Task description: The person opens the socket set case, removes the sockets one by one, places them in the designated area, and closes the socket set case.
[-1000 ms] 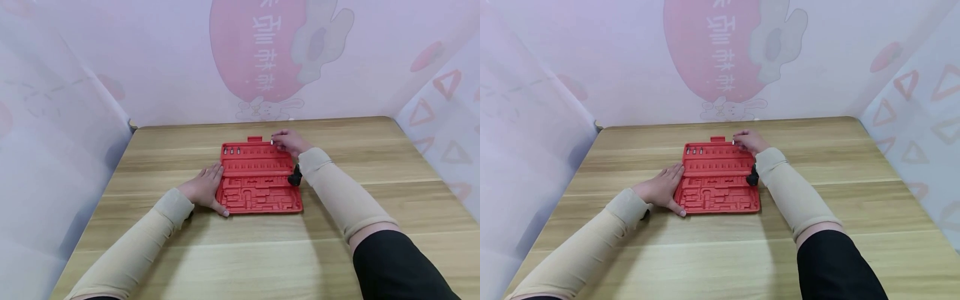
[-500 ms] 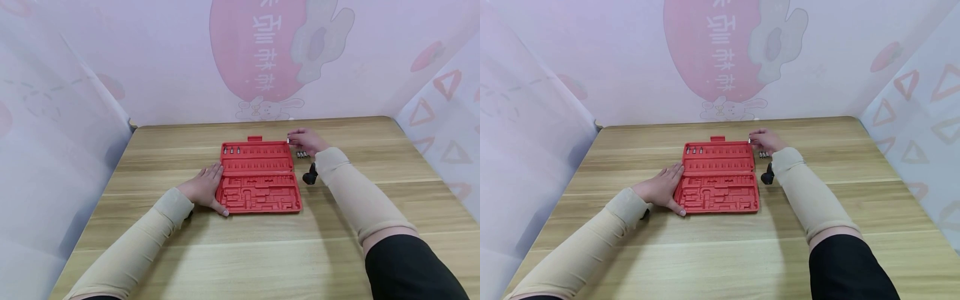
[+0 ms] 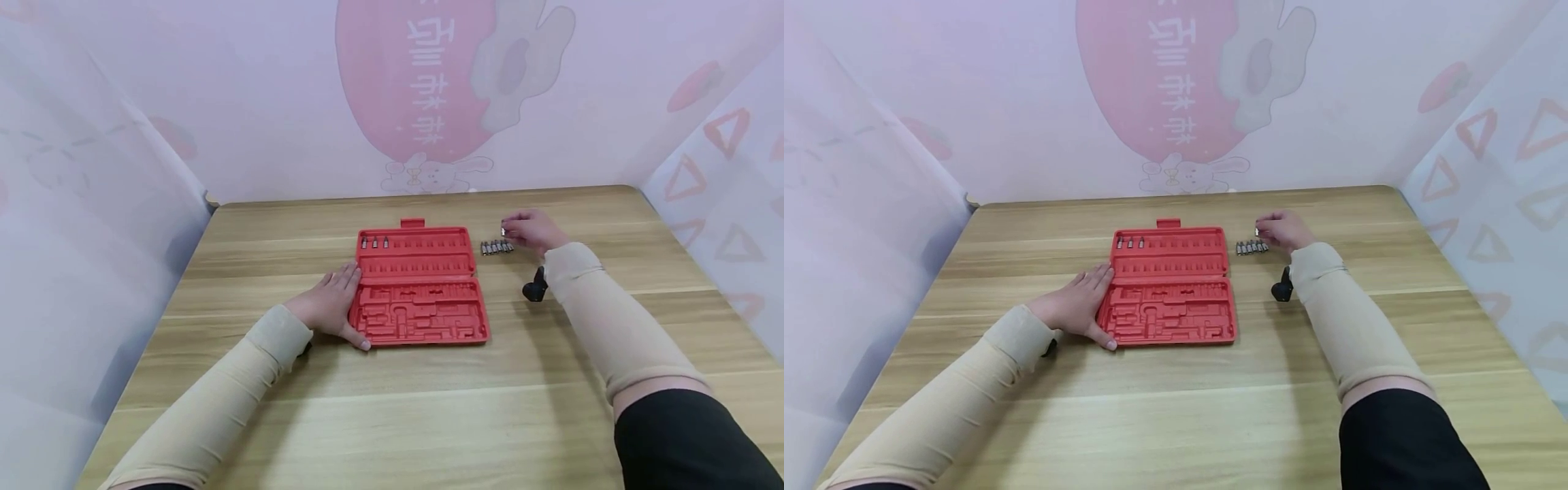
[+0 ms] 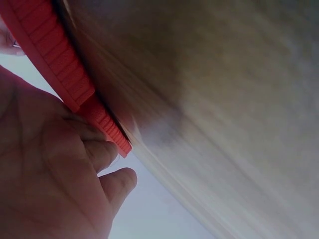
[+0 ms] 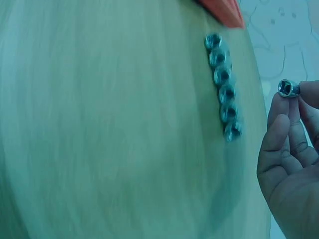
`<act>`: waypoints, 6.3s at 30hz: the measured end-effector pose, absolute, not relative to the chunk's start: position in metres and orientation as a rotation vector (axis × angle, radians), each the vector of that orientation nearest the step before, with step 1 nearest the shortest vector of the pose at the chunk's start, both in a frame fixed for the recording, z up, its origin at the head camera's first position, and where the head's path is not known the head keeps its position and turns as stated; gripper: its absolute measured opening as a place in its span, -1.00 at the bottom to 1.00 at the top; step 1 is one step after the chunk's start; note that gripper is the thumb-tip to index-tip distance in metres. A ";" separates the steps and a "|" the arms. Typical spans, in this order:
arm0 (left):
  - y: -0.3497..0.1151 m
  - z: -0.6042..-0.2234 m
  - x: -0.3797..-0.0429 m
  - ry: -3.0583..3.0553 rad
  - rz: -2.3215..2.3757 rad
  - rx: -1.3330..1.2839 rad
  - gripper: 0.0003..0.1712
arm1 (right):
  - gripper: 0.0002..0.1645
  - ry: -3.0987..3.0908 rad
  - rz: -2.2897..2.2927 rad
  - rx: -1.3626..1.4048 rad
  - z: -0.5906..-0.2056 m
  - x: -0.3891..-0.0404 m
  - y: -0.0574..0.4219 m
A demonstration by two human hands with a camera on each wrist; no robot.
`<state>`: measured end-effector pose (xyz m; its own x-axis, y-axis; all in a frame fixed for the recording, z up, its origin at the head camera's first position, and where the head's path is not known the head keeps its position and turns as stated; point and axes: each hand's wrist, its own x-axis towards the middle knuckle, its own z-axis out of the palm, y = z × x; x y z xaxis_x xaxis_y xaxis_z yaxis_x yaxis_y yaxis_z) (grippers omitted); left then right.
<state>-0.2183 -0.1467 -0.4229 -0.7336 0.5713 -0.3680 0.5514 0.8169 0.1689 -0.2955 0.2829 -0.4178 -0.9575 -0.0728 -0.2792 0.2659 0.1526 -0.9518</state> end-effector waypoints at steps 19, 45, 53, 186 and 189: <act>-0.144 -0.419 -0.217 2.592 0.078 0.824 0.75 | -0.63 2.577 -1.311 0.179 -0.428 -0.290 0.308; -0.146 -0.422 -0.217 2.595 0.080 0.811 0.74 | -0.66 2.787 -0.947 0.018 -0.421 -0.286 0.294; -0.145 -0.421 -0.217 2.581 0.095 0.804 0.75 | -0.63 2.778 -0.943 0.062 -0.423 -0.289 0.300; -0.152 -0.420 -0.223 2.583 0.080 0.777 0.72 | -0.64 2.242 -1.870 0.043 -0.397 -0.324 0.173; -0.152 -0.421 -0.224 2.590 0.075 0.780 0.72 | -0.66 2.242 -1.881 0.046 -0.396 -0.325 0.183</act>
<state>-0.2237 -0.1523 -0.4205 -0.7482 0.5376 -0.3889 0.5141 0.8402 0.1724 -0.3251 0.1831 -0.3957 -0.9766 -0.1132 -0.1828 0.1603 0.1832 -0.9699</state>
